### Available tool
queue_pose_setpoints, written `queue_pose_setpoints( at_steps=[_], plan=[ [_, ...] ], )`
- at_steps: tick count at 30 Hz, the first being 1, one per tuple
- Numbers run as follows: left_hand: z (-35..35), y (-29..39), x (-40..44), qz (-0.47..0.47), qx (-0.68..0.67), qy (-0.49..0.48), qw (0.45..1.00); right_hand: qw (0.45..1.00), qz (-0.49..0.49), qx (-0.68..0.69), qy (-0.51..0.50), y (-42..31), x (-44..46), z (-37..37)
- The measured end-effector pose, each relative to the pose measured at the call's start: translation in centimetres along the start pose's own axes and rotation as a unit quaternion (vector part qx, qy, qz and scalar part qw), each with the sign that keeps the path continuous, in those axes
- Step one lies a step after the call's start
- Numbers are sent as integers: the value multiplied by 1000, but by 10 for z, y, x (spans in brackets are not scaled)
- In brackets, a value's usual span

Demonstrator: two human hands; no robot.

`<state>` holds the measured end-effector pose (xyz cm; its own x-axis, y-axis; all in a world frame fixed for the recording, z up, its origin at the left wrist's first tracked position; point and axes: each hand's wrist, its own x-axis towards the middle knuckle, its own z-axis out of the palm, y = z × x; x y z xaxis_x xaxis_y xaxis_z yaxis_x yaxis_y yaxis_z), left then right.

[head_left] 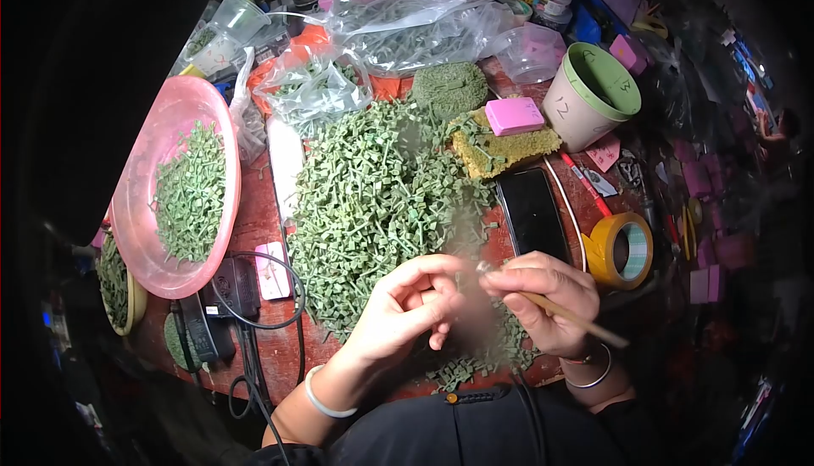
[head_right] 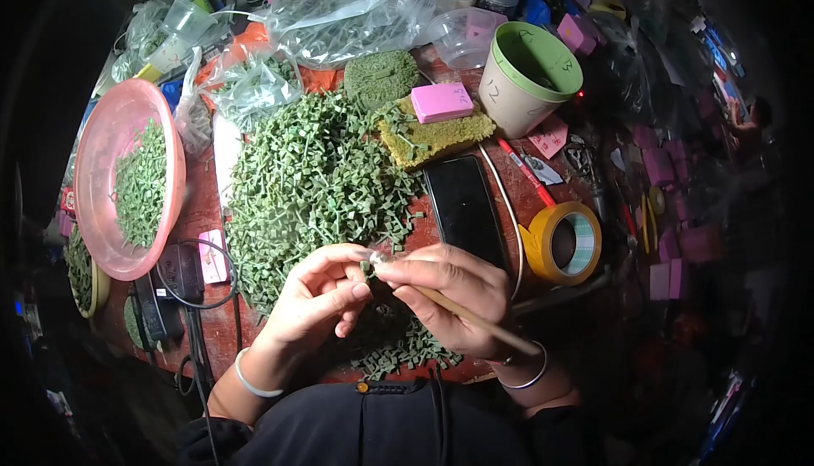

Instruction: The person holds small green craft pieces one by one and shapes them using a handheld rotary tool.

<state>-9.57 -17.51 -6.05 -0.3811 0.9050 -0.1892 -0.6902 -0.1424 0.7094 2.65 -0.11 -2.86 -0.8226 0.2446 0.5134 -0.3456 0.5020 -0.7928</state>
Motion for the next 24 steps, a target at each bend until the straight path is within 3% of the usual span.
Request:
queue_pose_setpoints(
  at_steps=[9,16,20,24],
  plan=[
    [1,8,1,-45,-55,-3,997,999,-26,-8,-19,0,2,3],
    [-2,4,2,-15,-26,-11,999,999,-9,22,-32,0,-1,3],
    [0,4,0,-10,8,5,1000,1000,15,-6,24,-3,-5,-1],
    [-2,0,2,-12,7,-4,1000,999,-29,-29,20,-2,-4,4]
  ],
)
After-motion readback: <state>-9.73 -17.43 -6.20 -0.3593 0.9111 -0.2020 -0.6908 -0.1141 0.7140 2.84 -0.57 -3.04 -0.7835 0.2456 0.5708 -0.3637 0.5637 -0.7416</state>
